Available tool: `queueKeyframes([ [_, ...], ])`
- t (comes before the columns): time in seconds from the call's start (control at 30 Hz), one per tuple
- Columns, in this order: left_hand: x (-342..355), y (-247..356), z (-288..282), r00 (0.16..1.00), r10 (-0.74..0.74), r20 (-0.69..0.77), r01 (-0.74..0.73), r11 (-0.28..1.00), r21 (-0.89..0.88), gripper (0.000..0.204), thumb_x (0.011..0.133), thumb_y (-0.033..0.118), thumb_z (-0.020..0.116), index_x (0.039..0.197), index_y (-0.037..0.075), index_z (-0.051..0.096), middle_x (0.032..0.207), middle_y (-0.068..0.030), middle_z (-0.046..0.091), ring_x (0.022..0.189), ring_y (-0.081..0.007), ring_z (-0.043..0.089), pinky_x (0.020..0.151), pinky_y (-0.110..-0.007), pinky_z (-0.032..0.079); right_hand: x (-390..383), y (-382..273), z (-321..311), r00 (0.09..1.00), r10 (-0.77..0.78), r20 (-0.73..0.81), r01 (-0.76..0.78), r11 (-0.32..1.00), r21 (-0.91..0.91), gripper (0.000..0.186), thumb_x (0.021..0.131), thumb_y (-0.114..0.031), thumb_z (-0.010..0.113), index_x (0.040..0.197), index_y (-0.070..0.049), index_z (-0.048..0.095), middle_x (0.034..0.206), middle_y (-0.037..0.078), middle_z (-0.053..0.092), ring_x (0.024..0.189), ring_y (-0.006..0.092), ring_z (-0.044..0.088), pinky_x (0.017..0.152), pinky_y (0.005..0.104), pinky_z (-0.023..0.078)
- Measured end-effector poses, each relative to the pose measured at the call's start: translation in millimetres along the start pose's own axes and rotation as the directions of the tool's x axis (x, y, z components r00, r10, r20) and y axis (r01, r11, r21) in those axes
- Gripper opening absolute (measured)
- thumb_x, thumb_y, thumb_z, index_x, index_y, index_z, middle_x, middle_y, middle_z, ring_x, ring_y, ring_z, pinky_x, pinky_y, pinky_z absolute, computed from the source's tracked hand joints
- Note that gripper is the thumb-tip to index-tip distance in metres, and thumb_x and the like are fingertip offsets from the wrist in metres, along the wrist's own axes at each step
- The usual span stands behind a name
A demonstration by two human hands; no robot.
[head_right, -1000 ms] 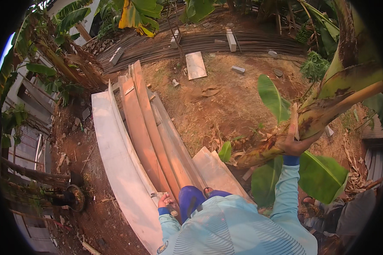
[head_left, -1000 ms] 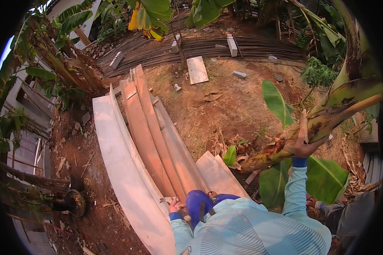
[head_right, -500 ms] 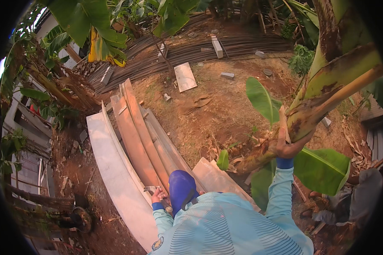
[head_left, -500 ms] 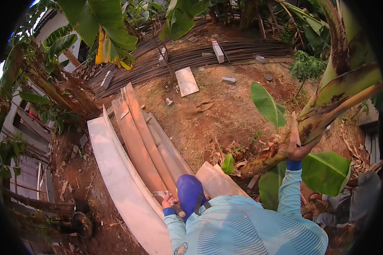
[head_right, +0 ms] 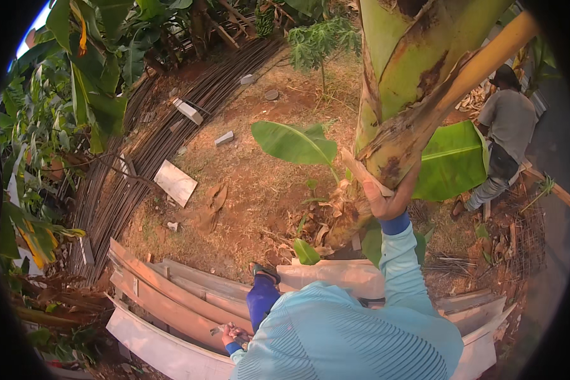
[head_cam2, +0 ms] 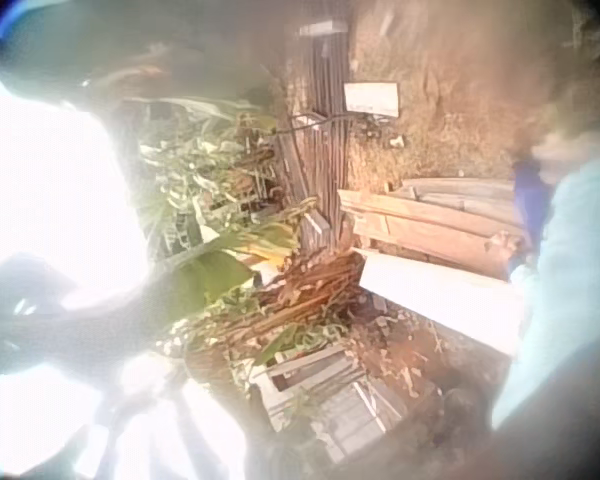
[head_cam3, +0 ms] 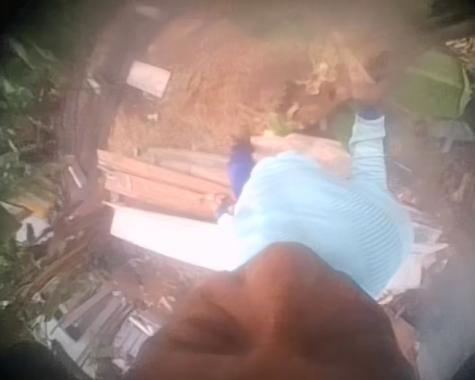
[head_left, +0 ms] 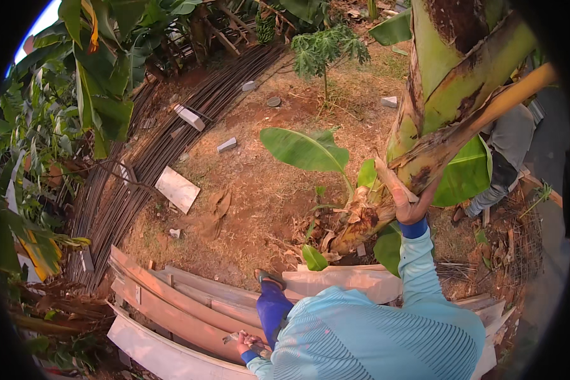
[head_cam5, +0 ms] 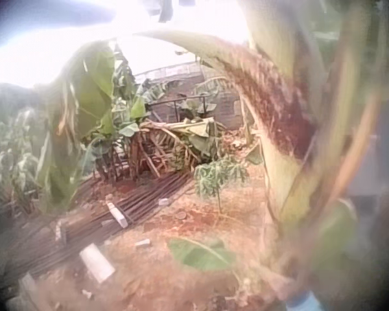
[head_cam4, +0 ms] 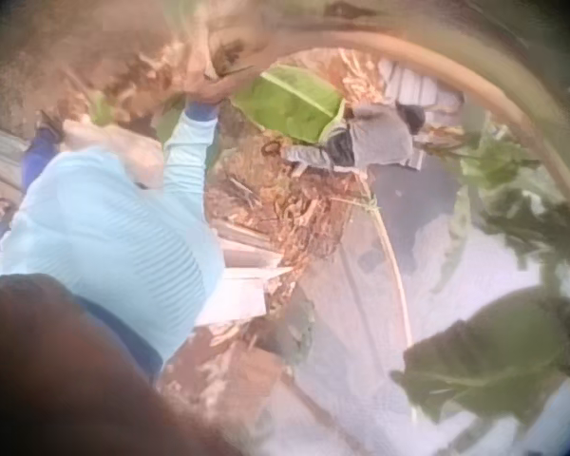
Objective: The person uses a hammer to repeatedly strike a large sheet of metal laid on the ground. Another person measures the sheet with a tape measure. The camera wearer walks around the site and continues hammering the metal sheet.
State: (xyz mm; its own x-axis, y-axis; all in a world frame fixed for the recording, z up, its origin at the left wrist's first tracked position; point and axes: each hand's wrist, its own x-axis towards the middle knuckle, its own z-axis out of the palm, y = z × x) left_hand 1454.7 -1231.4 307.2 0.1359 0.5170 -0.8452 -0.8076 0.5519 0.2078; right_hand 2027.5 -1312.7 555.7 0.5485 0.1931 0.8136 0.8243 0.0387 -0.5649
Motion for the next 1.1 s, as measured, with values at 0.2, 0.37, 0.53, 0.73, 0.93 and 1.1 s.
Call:
queueKeyframes([
  [0.2,185.1,105.1,41.6,0.972,-0.103,-0.211,0.16,0.948,0.276,0.021,0.09,0.024,0.05,0.073,0.012,0.052,0.043,0.007,0.037,0.035,-0.0064,0.038,0.043,-0.024,0.042,-16.7,-19.1,15.7,0.969,0.189,-0.16,-0.186,0.982,0.037,0.073,0.089,-0.037,0.051,0.14,0.007,0.023,0.125,0.021,0.05,0.116,0.0299,0.049,0.103,0.038,0.034],
  [0.37,309.2,180.9,91.7,0.948,-0.228,-0.223,0.292,0.901,0.321,0.02,0.09,0.023,0.05,0.073,0.012,0.051,0.044,0.0074,0.037,0.035,-0.0067,0.037,0.042,-0.024,0.04,-37.1,-37.7,25.7,0.873,0.253,-0.416,-0.128,0.943,0.307,0.048,0.094,-0.028,0.041,0.131,0.003,0.043,0.123,0.014,0.052,0.113,0.0252,0.051,0.099,0.0377,0.039],
  [0.53,354.0,253.2,121.1,0.864,-0.268,-0.427,0.448,0.795,0.408,0.016,0.088,0.023,0.052,0.075,0.013,0.051,0.042,0.006,0.038,0.035,-0.0089,0.036,0.045,-0.024,0.038,-26.5,-61.2,50.6,0.691,0.29,-0.662,-0.218,0.957,0.192,0.043,0.094,-0.029,0.044,0.125,0.0,0.051,0.126,0.009,0.054,0.114,0.0222,0.051,0.1,0.0352,0.037],
  [0.73,400.1,299.7,179.7,0.898,-0.185,-0.4,0.388,0.764,0.516,0.015,0.089,0.021,0.048,0.078,0.013,0.052,0.044,0.0061,0.037,0.036,-0.0086,0.035,0.045,-0.024,0.037,-24.3,-64.2,85.1,0.632,0.237,-0.738,-0.201,0.97,0.139,0.042,0.094,-0.028,0.045,0.126,-0.001,0.05,0.127,0.007,0.052,0.116,0.0216,0.048,0.102,0.0334,0.034],
  [0.93,422.3,306.7,237.3,0.91,-0.228,-0.347,0.382,0.786,0.485,0.019,0.094,0.02,0.042,0.079,0.011,0.051,0.046,0.0061,0.036,0.039,-0.0079,0.036,0.046,-0.026,0.038,-57.9,-58.9,140.8,0.544,-0.08,-0.836,-0.566,0.7,-0.435,0.051,0.095,-0.037,0.045,0.126,0.004,0.049,0.126,0.016,0.053,0.115,0.0262,0.051,0.098,0.0389,0.039],
  [1.1,460.9,328.6,242.9,0.888,-0.411,-0.207,0.458,0.827,0.325,0.018,0.093,0.019,0.047,0.077,0.01,0.051,0.047,0.0063,0.037,0.039,-0.0068,0.036,0.046,-0.026,0.038,-193.6,44.6,259.9,0.164,0.08,-0.983,-0.869,0.484,-0.106,0.047,0.088,-0.034,0.054,0.106,0.01,0.058,0.096,0.024,0.063,0.083,0.0343,0.061,0.078,0.0409,0.047],
])
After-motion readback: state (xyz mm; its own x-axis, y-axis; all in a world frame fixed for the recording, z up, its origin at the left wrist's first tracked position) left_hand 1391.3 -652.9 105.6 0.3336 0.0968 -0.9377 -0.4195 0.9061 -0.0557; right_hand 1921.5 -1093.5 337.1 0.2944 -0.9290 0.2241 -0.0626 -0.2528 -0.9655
